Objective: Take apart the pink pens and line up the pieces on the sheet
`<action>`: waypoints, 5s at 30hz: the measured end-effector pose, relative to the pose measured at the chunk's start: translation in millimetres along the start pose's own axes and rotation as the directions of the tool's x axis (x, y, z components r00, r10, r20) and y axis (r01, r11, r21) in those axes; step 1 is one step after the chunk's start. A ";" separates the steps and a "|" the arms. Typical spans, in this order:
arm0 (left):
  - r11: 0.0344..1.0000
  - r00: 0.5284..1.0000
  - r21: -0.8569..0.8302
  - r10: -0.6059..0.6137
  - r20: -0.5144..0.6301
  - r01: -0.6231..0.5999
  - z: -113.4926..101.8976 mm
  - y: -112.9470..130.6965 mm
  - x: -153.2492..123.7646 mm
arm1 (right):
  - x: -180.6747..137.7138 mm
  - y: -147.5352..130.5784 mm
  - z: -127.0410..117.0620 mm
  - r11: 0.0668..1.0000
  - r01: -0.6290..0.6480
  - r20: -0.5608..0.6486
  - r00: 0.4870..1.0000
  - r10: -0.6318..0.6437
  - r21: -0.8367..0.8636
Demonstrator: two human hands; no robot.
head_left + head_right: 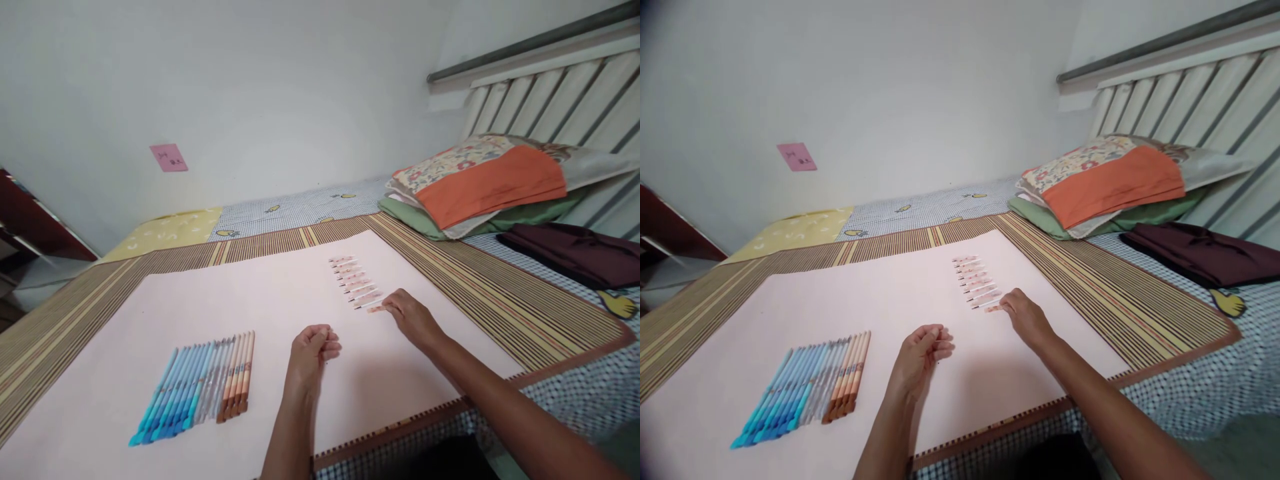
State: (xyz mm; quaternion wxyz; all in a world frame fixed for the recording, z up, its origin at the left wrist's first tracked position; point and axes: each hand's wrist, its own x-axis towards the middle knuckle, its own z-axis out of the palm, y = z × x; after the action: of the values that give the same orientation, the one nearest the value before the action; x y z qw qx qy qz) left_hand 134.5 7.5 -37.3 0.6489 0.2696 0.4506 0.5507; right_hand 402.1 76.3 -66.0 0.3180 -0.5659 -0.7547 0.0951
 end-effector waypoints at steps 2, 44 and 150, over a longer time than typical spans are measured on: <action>1.000 1.000 -0.002 0.000 0.000 0.000 0.2 -0.2 0.0 | -1.7 -1.7 1.6 1.000 0.013 -0.015 1.000 -0.013 -0.005; 1.000 1.000 -0.004 -0.009 -0.010 0.009 0.0 -2.7 1.3 | 7.4 -7.4 7.3 0.977 0.196 -0.050 0.978 -0.200 -0.087; 1.000 1.000 -0.006 -0.012 -0.002 0.012 2.5 -3.4 -1.0 | 13.8 -6.0 8.7 0.865 0.370 0.044 0.925 -0.378 -0.340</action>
State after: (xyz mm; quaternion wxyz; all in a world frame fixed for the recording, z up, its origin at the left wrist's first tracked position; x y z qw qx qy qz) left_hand 138.3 6.1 -38.7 0.6524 0.2645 0.4515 0.5483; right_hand 390.0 88.7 -64.6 0.2363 -0.4565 -0.8510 -0.1075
